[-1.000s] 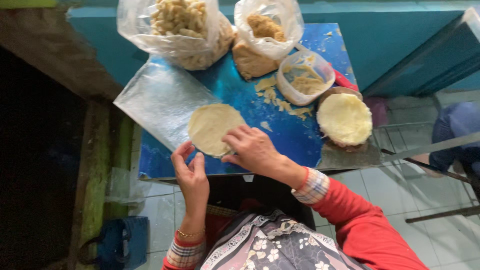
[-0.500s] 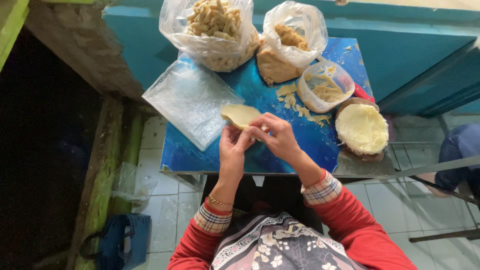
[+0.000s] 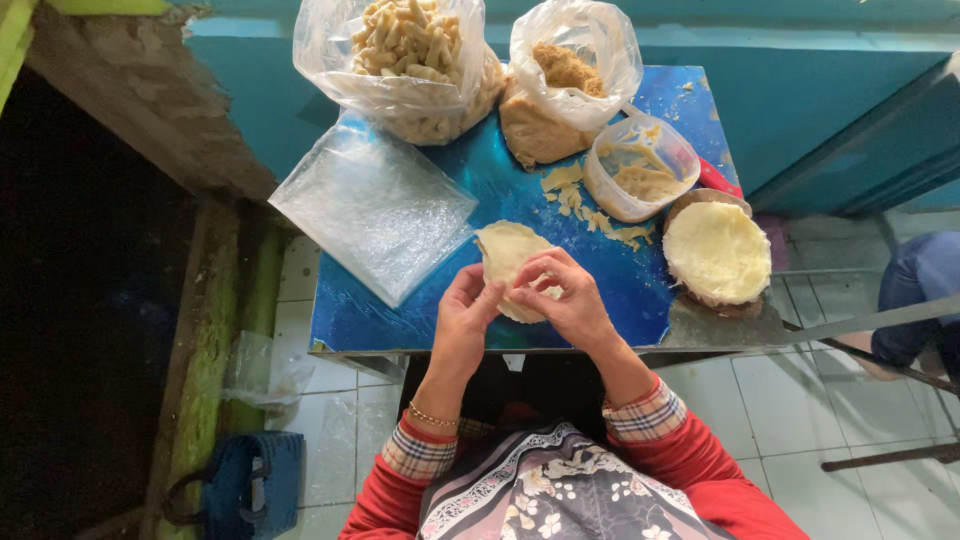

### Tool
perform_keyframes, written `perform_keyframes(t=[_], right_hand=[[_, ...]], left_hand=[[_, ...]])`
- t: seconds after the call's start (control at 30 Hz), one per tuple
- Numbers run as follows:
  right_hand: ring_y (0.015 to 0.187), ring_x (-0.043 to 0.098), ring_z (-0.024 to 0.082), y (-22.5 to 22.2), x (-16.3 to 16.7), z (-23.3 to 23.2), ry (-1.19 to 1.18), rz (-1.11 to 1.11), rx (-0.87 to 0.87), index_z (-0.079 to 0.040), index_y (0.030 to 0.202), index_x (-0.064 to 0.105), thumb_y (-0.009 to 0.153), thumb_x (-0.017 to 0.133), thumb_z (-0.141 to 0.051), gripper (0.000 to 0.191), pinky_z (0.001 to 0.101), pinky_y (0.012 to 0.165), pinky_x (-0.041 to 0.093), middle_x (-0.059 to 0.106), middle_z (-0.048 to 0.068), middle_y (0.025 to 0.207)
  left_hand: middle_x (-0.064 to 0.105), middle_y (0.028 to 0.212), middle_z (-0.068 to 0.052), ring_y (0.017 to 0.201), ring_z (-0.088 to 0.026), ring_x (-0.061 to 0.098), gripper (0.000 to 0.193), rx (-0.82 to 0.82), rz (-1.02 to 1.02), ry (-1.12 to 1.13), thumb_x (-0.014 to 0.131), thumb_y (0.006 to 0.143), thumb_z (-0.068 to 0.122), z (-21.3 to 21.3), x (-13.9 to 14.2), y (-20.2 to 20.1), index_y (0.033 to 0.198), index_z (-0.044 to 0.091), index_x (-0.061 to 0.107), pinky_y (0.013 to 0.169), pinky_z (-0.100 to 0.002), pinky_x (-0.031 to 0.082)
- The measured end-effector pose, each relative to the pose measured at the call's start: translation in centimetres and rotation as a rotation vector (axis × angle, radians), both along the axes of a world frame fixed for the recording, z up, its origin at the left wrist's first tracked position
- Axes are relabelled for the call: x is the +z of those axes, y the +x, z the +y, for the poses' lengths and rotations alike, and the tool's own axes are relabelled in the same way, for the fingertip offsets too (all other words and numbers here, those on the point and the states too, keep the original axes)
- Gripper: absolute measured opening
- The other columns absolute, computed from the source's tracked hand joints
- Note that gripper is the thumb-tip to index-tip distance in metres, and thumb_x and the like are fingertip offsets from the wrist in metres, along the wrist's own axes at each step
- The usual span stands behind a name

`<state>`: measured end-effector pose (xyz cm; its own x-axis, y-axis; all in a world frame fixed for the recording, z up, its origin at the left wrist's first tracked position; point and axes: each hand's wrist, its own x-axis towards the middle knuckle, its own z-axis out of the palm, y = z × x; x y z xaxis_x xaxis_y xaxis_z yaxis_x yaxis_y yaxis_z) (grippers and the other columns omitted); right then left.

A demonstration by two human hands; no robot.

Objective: The person sits at a small blue table and stretches thin pieces of dough by hand, pulling each piece wider and thinner, then lays the stretched sheets over a round dough base on a wooden board, building up layered rounds one at a time. Bags of dough pieces, a container of dough, and a knife sit on the table.

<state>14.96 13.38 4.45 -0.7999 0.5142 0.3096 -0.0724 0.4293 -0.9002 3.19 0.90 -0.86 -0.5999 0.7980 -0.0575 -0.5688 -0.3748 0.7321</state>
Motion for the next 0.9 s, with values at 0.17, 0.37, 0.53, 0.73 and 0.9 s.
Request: perform_keyframes(t=[0.17, 0.37, 0.53, 0.73, 0.9], right_hand=[[0.099, 0.067, 0.012, 0.0, -0.3, -0.1, -0.072, 0.019, -0.027, -0.005, 0.102, 0.073, 0.090, 0.078, -0.008, 0.014, 0.0266, 0.081, 0.057, 0.067, 0.004, 0.111], [0.092, 0.068, 0.010, 0.5, -0.2, 0.5, -0.090, -0.042, 0.000, -0.004, 0.111, 0.067, 0.087, 0.077, -0.010, 0.027, 0.0278, 0.076, 0.058, 0.068, 0.003, 0.105], [0.095, 0.066, 0.009, 1.1, -1.7, 2.5, -0.445, 0.020, -0.028, -0.002, 0.112, 0.067, 0.100, 0.066, -0.012, 0.016, 0.0259, 0.088, 0.053, 0.071, 0.004, 0.104], [0.089, 0.059, 0.010, 1.0, -4.6, 3.3, -0.709, 0.194, -0.150, -0.003, 0.117, 0.061, 0.103, 0.059, -0.010, 0.015, 0.0275, 0.079, 0.048, 0.064, 0.003, 0.103], [0.103, 0.068, 0.015, 1.1, -2.8, 3.9, -0.900, 0.416, -0.242, -0.005, 0.119, 0.057, 0.104, 0.053, -0.009, 0.016, 0.0310, 0.093, 0.056, 0.069, 0.007, 0.113]], left_hand=[[0.071, 0.106, -0.007, 0.096, -0.014, 0.068, 0.013, 0.028, 0.000, 0.061, 0.069, 0.102, 0.010, 0.1, -1.2, 0.2, 0.109, -0.001, 0.067, 0.089, -0.032, 0.056], [0.072, 0.107, -0.007, 0.095, -0.013, 0.069, 0.012, 0.071, -0.026, 0.063, 0.067, 0.099, 0.007, 0.9, -1.1, 0.5, 0.109, 0.001, 0.067, 0.088, -0.032, 0.058], [0.073, 0.102, -0.007, 0.093, -0.015, 0.071, 0.011, 0.062, -0.015, -0.019, 0.066, 0.099, 0.011, 1.5, -0.8, 0.9, 0.107, 0.003, 0.068, 0.086, -0.032, 0.059], [0.072, 0.098, -0.006, 0.089, -0.016, 0.070, 0.005, 0.089, -0.232, 0.111, 0.064, 0.098, 0.008, 1.6, -1.8, 0.2, 0.102, 0.005, 0.064, 0.083, -0.034, 0.060], [0.071, 0.105, -0.007, 0.093, -0.016, 0.069, 0.006, 0.162, -0.261, 0.188, 0.063, 0.103, 0.008, 1.2, -1.3, -0.2, 0.108, 0.007, 0.061, 0.085, -0.033, 0.059]])
